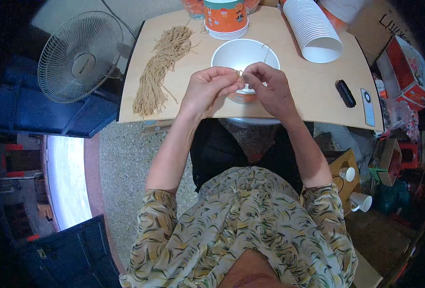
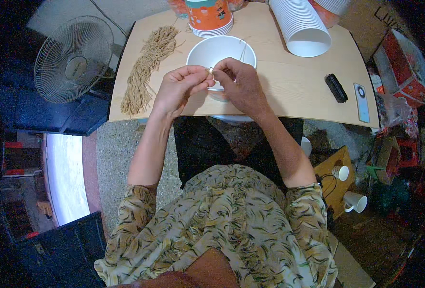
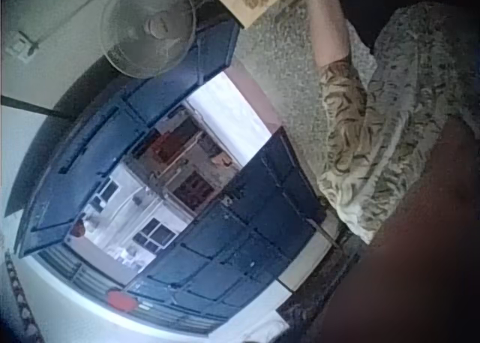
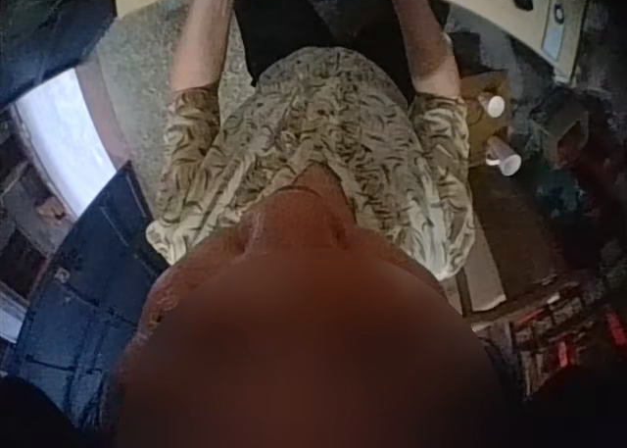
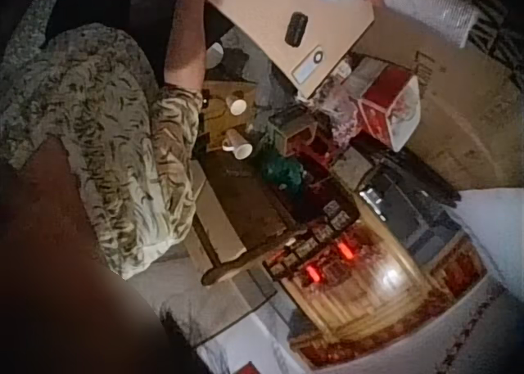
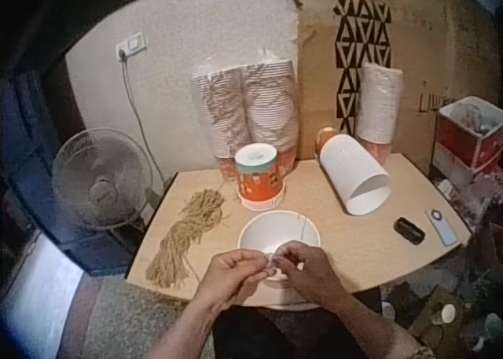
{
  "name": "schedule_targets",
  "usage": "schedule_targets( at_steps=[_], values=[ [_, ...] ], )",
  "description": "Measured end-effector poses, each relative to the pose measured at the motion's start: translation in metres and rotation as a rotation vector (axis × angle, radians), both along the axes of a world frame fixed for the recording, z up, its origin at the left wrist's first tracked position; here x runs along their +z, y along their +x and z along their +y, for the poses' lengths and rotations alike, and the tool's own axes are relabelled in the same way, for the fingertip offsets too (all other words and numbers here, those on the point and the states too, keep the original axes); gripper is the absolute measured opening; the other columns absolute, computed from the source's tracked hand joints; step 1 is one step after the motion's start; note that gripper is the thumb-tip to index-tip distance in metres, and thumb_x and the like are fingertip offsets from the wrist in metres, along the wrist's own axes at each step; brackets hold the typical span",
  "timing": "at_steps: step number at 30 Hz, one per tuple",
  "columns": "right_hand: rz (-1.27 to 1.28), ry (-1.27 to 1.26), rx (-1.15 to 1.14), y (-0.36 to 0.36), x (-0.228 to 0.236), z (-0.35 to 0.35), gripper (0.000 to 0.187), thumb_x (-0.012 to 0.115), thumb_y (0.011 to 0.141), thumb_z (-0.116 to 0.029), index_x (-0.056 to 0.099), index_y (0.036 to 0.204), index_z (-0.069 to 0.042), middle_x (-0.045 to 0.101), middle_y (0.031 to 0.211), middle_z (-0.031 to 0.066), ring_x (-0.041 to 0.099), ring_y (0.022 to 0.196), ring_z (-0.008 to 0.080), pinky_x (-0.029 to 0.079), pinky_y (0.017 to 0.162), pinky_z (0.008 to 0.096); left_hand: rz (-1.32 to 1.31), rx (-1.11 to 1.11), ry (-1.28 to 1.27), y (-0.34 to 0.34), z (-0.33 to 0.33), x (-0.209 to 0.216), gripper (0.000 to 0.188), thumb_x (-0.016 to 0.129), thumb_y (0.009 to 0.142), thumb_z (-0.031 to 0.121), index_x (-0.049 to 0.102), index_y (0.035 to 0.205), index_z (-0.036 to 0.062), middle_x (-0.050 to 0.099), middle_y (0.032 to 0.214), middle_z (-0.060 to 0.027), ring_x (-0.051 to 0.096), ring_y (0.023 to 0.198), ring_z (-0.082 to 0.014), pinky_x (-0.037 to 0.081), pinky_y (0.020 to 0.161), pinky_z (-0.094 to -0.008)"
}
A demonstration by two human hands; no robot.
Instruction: Picking up and handling individual rubber bands from a pile on a workbench next to stacks of paper bowls.
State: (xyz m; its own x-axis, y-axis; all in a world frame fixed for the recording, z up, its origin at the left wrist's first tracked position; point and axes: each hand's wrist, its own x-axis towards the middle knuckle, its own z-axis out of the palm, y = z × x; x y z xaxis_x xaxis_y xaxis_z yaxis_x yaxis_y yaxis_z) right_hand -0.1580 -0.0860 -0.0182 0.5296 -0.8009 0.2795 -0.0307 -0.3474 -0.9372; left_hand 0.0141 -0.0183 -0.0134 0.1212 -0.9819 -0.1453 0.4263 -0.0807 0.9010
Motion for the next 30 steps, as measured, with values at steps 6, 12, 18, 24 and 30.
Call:
schedule_targets(
  at_steps=[6,12,18,24,30],
  values=[
    [0.0,-0.068,0.016,0.0,-0.004,-0.003,0.011,0.063,0.09,-0.009,0.063,0.09,0.001,0.064,0.073,0.004,0.057,0.067,0.0078,0.048,0.062,0.0262,-0.027,0.001,-0.004,0.001,-0.001,-0.001,0.015,0.064,0.09,0.004,0.065,0.101,-0.0066,0.069,0.093,-0.015,0.07,0.086,-0.0199,0.058,0.079,-0.0251],
    [0.103,-0.041,0.037,-0.002,0.003,-0.002,0.008,0.063,0.093,-0.007,0.063,0.093,0.001,0.063,0.08,-0.0007,0.057,0.076,0.0044,0.047,0.069,0.0223,-0.123,0.032,-0.015,-0.002,-0.001,0.001,0.013,0.065,0.09,0.004,0.065,0.099,-0.0045,0.07,0.091,-0.0135,0.07,0.085,-0.0173,0.058,0.077,-0.0239],
    [0.043,-0.039,0.021,0.001,0.004,-0.004,0.012,0.065,0.089,-0.01,0.065,0.09,0.002,0.066,0.074,0.0043,0.059,0.068,0.0077,0.049,0.063,0.0262,-0.209,0.072,-0.067,-0.004,0.0,0.003,0.013,0.066,0.09,0.005,0.065,0.099,-0.0036,0.07,0.087,-0.0119,0.07,0.081,-0.0158,0.058,0.074,-0.0233],
    [-0.002,0.041,0.059,0.003,0.006,-0.003,0.016,0.068,0.09,-0.015,0.067,0.09,0.001,0.069,0.078,0.0057,0.061,0.068,0.0067,0.05,0.062,0.0243,-0.245,0.038,-0.131,-0.002,0.0,-0.002,0.012,0.067,0.088,0.002,0.065,0.098,-0.0044,0.07,0.084,-0.0098,0.069,0.077,-0.013,0.056,0.068,-0.022],
    [0.159,0.113,0.122,-0.003,0.022,-0.006,0.023,0.07,0.088,-0.02,0.071,0.096,0.001,0.072,0.079,0.0068,0.065,0.071,0.009,0.052,0.065,0.0252,-0.284,-0.015,-0.131,-0.002,0.003,0.009,0.013,0.066,0.088,0.001,0.065,0.1,-0.0054,0.07,0.087,-0.0098,0.069,0.079,-0.0126,0.056,0.07,-0.0227]
  ],
)
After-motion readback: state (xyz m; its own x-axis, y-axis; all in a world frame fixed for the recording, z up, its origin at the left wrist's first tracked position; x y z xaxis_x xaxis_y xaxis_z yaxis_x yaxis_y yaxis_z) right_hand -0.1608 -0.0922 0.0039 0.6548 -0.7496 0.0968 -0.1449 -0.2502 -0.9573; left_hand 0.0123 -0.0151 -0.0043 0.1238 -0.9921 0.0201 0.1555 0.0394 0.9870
